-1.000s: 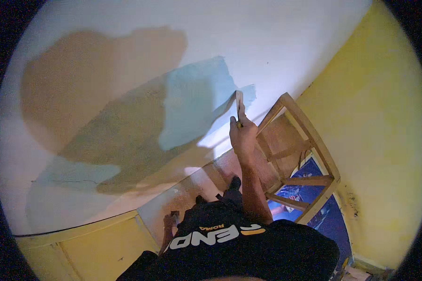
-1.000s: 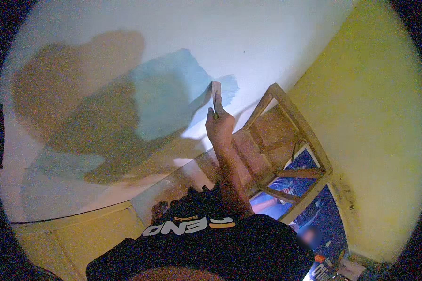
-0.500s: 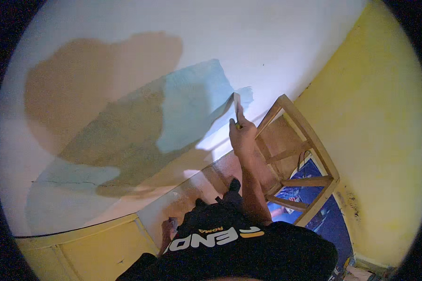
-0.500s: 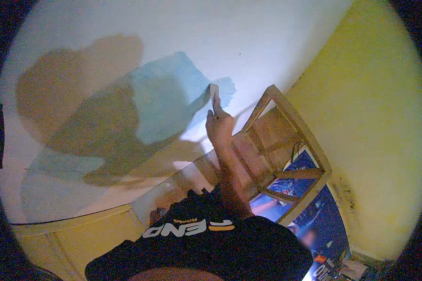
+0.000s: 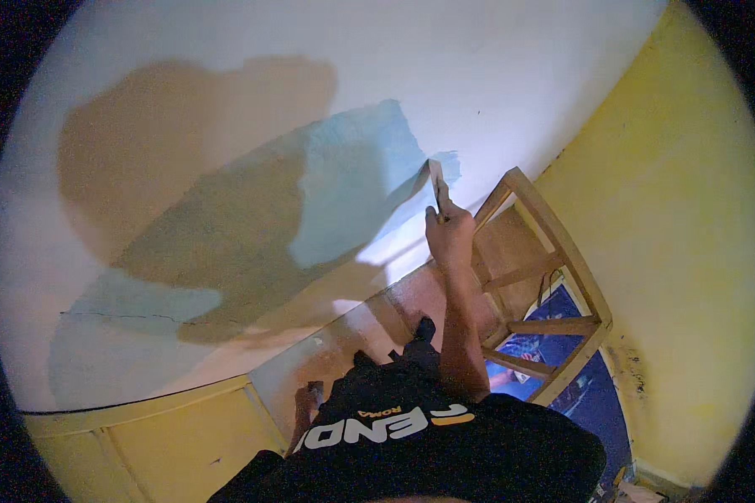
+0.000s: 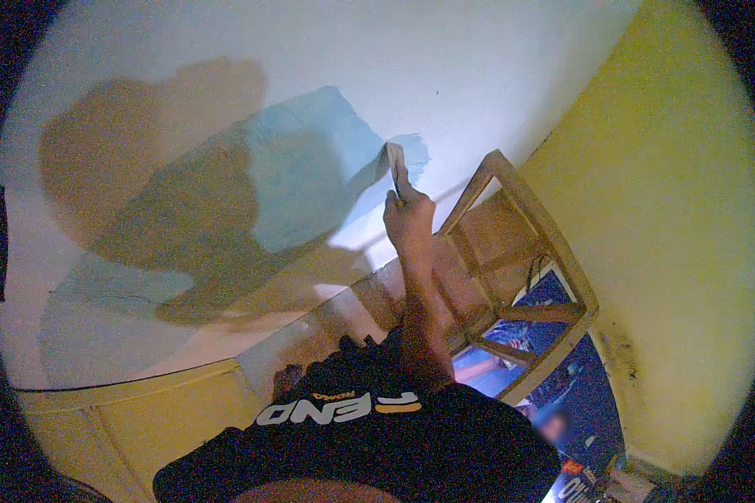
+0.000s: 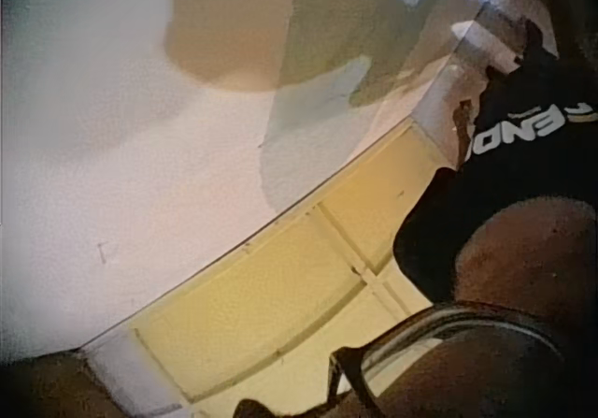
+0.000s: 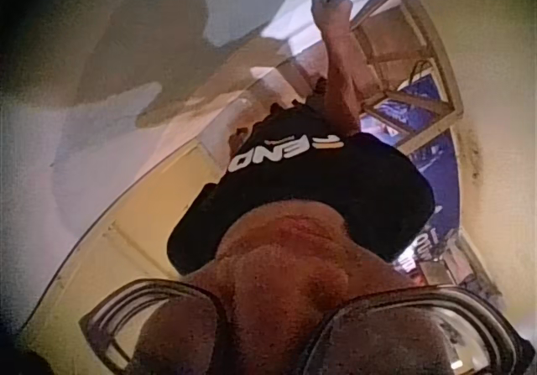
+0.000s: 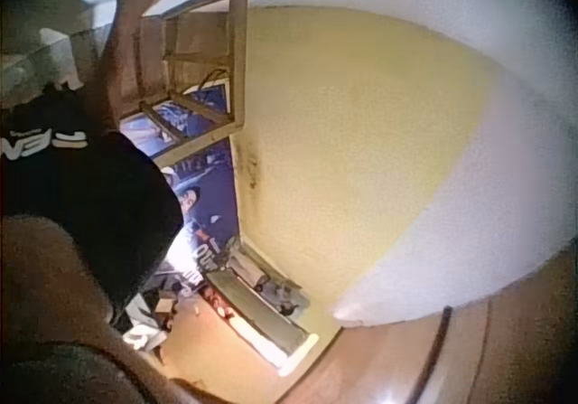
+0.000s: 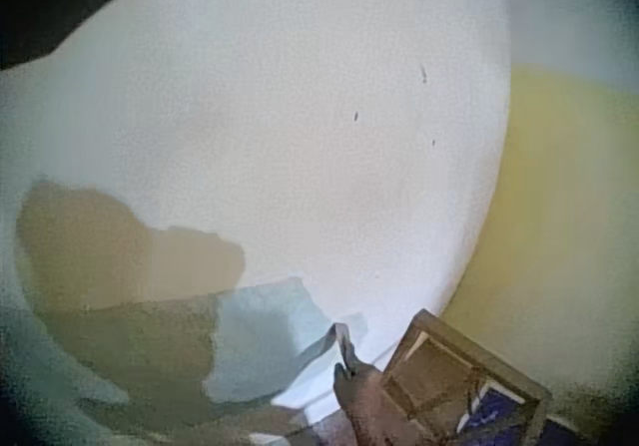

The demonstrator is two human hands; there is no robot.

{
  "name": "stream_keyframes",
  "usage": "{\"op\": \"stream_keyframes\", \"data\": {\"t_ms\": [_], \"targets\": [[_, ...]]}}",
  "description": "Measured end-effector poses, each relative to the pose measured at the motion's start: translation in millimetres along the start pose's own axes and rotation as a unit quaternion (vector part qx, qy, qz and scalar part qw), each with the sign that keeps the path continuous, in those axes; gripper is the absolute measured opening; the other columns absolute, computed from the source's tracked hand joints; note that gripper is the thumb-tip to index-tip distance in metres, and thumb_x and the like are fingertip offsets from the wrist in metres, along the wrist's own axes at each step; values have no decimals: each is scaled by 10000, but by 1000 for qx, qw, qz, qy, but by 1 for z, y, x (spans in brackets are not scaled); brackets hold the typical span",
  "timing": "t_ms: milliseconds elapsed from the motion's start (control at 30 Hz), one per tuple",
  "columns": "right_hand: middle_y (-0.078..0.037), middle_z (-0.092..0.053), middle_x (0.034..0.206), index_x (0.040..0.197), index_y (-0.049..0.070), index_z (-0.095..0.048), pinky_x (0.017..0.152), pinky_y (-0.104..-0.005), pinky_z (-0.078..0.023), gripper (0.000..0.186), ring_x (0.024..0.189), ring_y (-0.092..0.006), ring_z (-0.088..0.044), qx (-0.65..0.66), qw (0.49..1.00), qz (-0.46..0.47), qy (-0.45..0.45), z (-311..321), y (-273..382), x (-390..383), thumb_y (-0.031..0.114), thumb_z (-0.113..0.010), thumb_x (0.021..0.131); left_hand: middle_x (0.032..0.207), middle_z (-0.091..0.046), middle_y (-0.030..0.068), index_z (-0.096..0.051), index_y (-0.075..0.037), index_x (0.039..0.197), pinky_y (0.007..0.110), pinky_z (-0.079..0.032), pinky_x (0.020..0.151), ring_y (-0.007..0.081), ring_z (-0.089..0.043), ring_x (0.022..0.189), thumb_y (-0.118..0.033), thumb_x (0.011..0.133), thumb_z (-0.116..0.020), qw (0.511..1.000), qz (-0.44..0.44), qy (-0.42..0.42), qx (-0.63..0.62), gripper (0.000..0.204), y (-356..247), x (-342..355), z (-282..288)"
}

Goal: Patching and sanding a ceiling area to smooth out cracks and imperfections.

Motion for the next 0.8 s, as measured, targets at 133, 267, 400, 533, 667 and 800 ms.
{"op": "stream_keyframes", "data": {"t_ms": [133,267,400,533,667,800], "targets": [[-286,-642,802,1420,56,-532,671,-319,-507,567,725,-73,-564,12,999,-19,-39,-2,-1,-4,62,-673,871,753,-720,172,-742,-94,855,472,-557,653,344,-729,746,-356,787,-684,996,47,5,-76,277,9,-6,8],[-242,-626,751,1416,29,-524,654,-305,-496,570,703,-75,-535,32,998,-44,-17,-7,12,4,64,-678,868,779,-727,182,-743,-38,883,474,-555,645,341,-733,748,-395,796,-690,949,123,-17,-291,372,25,-22,3],[-248,-616,672,1456,113,-502,604,-392,-503,604,569,-304,-629,17,998,-55,-34,-11,10,3,92,-667,875,772,-708,206,-706,13,875,486,-539,615,410,-697,707,-372,872,-634,988,140,-29,-52,391,-1,-40,4],[-160,-645,721,1419,16,-515,644,-273,-483,568,693,-69,-500,31,998,-32,-32,-13,17,10,54,-672,874,792,-699,168,-668,-123,1036,526,-515,624,402,-676,720,-458,915,-543,969,-216,-104,53,377,-14,-66,9],[-66,-702,808,1437,20,-494,686,-269,-479,580,749,-67,-501,74,995,-40,-52,-11,1,6,15,-656,879,785,-704,179,-692,-88,993,509,-525,631,398,-690,728,-443,905,-568,997,-52,-43,33,386,5,-49,0],[-32,-628,699,1434,11,-496,638,-282,-464,586,713,-67,-464,30,996,-77,-21,-3,-6,13,21,-675,876,778,-709,191,-717,-53,951,492,-536,639,393,-704,736,-428,895,-592,998,-19,-31,53,399,3,-22,4]]}}
Point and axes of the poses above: each hand's wrist, its own x-axis towards the middle knuckle, its own z-axis out of the back of the hand, y = z × x, the point moved 4 cm from there along x, towards the middle knuckle
